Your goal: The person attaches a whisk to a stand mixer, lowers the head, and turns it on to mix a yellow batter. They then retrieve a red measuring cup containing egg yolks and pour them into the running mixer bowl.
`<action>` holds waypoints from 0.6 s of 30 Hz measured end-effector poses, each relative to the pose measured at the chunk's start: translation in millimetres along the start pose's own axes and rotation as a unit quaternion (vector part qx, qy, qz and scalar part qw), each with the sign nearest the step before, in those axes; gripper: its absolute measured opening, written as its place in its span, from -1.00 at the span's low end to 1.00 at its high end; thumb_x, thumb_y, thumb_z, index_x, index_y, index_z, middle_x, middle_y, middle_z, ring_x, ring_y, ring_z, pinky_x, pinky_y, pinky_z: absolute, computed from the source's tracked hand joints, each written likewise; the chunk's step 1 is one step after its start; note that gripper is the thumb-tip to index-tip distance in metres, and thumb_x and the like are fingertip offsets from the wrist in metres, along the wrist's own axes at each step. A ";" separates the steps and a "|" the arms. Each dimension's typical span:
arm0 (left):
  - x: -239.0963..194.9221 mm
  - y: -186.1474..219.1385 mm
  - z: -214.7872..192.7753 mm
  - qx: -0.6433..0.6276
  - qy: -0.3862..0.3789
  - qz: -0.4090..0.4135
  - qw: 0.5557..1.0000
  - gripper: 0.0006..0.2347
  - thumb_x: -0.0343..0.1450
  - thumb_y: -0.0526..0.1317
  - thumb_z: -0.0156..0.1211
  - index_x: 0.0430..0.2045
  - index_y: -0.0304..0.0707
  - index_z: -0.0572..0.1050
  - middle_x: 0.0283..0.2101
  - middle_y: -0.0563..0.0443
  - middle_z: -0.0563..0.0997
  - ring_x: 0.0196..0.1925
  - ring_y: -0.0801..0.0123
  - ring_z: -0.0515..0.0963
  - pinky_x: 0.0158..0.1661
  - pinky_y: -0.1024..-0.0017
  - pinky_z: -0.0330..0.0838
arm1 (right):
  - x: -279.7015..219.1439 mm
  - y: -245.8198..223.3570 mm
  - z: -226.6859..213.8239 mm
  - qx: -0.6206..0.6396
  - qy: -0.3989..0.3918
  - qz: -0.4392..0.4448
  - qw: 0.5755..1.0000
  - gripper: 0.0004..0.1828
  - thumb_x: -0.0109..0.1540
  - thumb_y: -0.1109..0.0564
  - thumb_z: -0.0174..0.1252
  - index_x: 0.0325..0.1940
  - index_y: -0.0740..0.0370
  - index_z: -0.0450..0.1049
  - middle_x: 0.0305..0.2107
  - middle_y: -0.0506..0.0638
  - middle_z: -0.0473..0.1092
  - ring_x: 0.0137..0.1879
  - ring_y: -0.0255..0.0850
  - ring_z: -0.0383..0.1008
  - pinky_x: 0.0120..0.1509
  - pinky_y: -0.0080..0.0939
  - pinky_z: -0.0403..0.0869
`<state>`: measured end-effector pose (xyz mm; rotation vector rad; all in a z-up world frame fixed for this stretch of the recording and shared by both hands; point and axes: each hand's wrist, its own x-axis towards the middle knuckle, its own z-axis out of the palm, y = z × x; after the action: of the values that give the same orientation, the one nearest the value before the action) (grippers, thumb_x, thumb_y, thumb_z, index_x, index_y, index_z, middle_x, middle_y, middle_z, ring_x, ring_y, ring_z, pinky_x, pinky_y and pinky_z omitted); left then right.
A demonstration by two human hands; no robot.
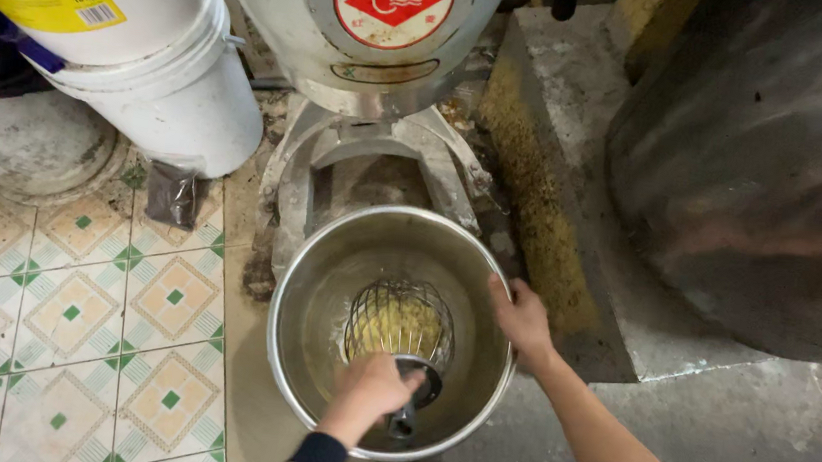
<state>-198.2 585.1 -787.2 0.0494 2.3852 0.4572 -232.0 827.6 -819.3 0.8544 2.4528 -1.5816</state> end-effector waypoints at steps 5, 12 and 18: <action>1.1 -62.3 -64.3 0.025 0.183 -0.022 0.983 -0.58 0.55 0.15 -0.11 -0.18 -0.18 0.56 -0.49 -0.16 0.69 -0.46 0.09 0.73 -0.36 0.11 0.60 | -14.7 -0.6 -33.3 -0.007 -0.115 0.167 0.979 -0.43 0.38 -0.30 0.03 0.23 0.15 0.31 -0.51 0.21 0.40 -0.47 -0.06 0.31 -0.47 -0.06 0.32; 40.5 -142.7 -54.5 -0.279 0.234 -0.024 0.931 -0.71 0.33 -0.14 0.31 -0.19 -0.34 0.51 -0.37 -0.21 0.68 -0.42 0.07 0.70 -0.45 0.22 0.55 | -25.1 8.8 -29.3 0.006 -0.112 0.108 0.988 -0.49 0.37 -0.14 -0.05 0.21 0.28 0.44 -0.28 0.09 0.51 -0.28 -0.17 0.56 -0.33 -0.07 0.63; 53.4 -162.8 -67.2 -0.384 0.156 -0.027 0.909 -0.83 0.36 -0.29 0.26 -0.26 -0.43 0.56 -0.44 -0.19 0.65 -0.55 0.19 0.63 -0.57 0.27 0.46 | -24.0 -27.0 -26.7 -0.008 -0.088 0.117 0.989 -0.60 0.39 -0.04 -0.09 0.19 0.19 0.42 -0.23 0.06 0.54 -0.27 -0.13 0.63 -0.22 -0.09 0.62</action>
<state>-267.9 420.1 -829.5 -0.4765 2.3219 1.4306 -219.9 832.9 -776.3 0.9183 2.1538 -1.4834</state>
